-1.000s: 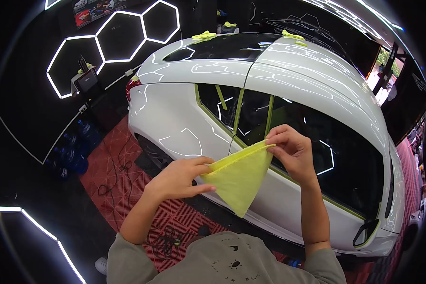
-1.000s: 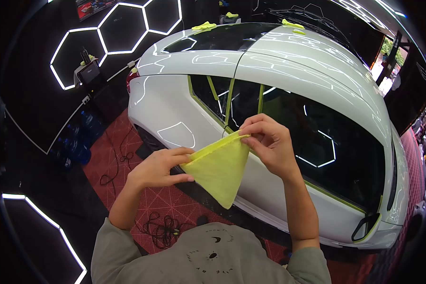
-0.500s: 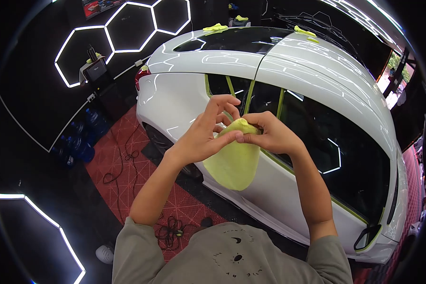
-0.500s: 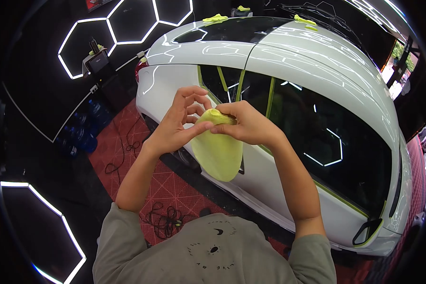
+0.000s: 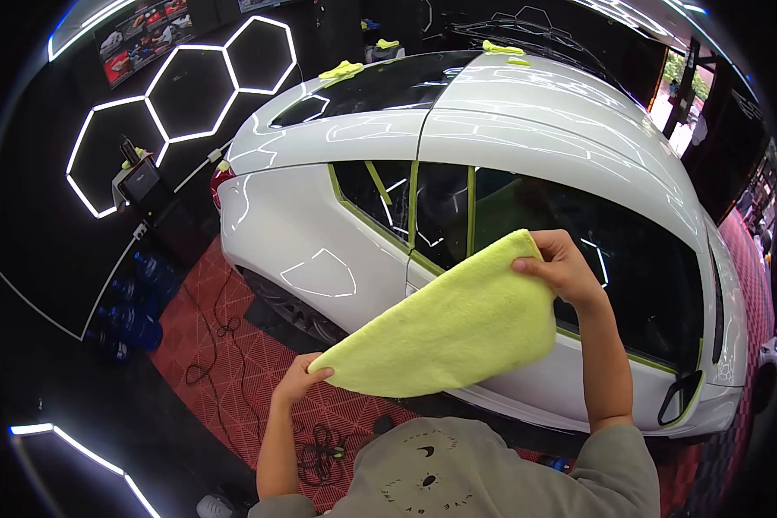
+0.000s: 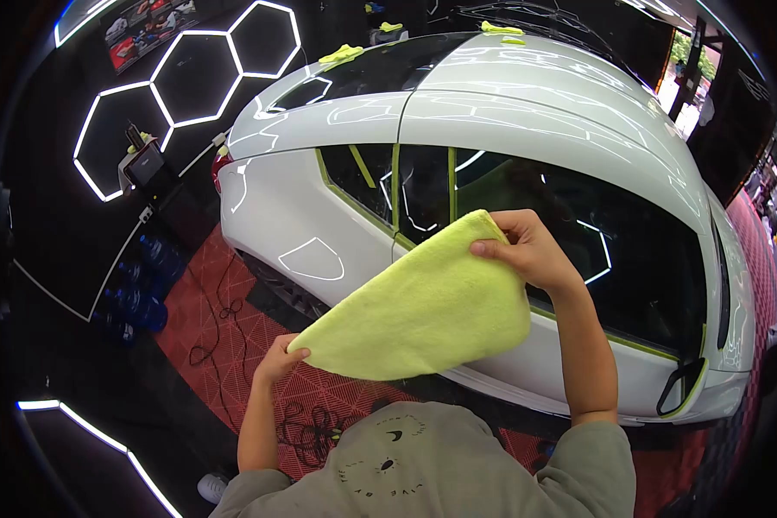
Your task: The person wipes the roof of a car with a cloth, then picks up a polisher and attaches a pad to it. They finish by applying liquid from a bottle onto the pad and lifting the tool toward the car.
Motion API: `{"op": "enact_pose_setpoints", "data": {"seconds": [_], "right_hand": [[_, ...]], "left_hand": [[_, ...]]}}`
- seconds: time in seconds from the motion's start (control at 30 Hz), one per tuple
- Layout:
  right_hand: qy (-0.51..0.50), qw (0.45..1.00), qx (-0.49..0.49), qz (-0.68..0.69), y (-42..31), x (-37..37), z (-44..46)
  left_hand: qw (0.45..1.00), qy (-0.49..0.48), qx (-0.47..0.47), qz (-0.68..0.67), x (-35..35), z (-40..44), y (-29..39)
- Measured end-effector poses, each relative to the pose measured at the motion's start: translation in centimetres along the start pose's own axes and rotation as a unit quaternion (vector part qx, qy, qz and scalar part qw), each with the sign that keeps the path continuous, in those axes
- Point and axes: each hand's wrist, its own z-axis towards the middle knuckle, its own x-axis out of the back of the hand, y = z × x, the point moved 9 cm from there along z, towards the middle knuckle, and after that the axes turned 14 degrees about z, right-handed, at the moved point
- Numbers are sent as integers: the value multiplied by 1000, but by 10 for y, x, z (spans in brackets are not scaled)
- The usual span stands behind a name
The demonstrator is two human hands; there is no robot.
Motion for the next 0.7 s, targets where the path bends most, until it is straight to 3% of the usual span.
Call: {"op": "enact_pose_setpoints", "data": {"seconds": [0.1, 0.17, 0.2, 0.23, 0.3, 0.33, 0.43, 0.47, 0.6, 0.63, 0.7], "right_hand": [[67, 994, -16, 83, 23, 27, -8], [35, 971, -27, 234, 65, 42, 2], [-1, 942, -108, 318, 105, 38, -4], [-36, 899, -183, 397, 145, 28, -14], [46, 897, -280, 339, 234, 28, -41], [58, 887, -290, 355, 250, 17, -54], [96, 847, -364, 375, 281, 7, -90], [117, 825, -407, 374, 290, 6, -102], [82, 818, -385, 421, 277, -14, -106], [57, 844, -393, 361, 270, -25, -104], [34, 867, -397, 299, 261, -46, -94]], "left_hand": [[972, 61, -120, -191, 47, 7, 17], [924, 2, -141, -357, 52, 16, 53], [912, -52, -153, -376, 49, 28, 24], [888, -109, -144, -422, 29, 29, 37], [910, -74, -51, -406, 10, 25, -20], [948, -68, 13, -311, 1, 15, -21], [972, -88, 67, -207, 0, -13, -15], [965, -65, 38, -250, 5, -15, -12], [948, 15, 49, -313, -13, -3, -18], [946, 17, 52, -319, -27, -1, -27], [981, 25, 105, -162, -47, 8, -51]]}}
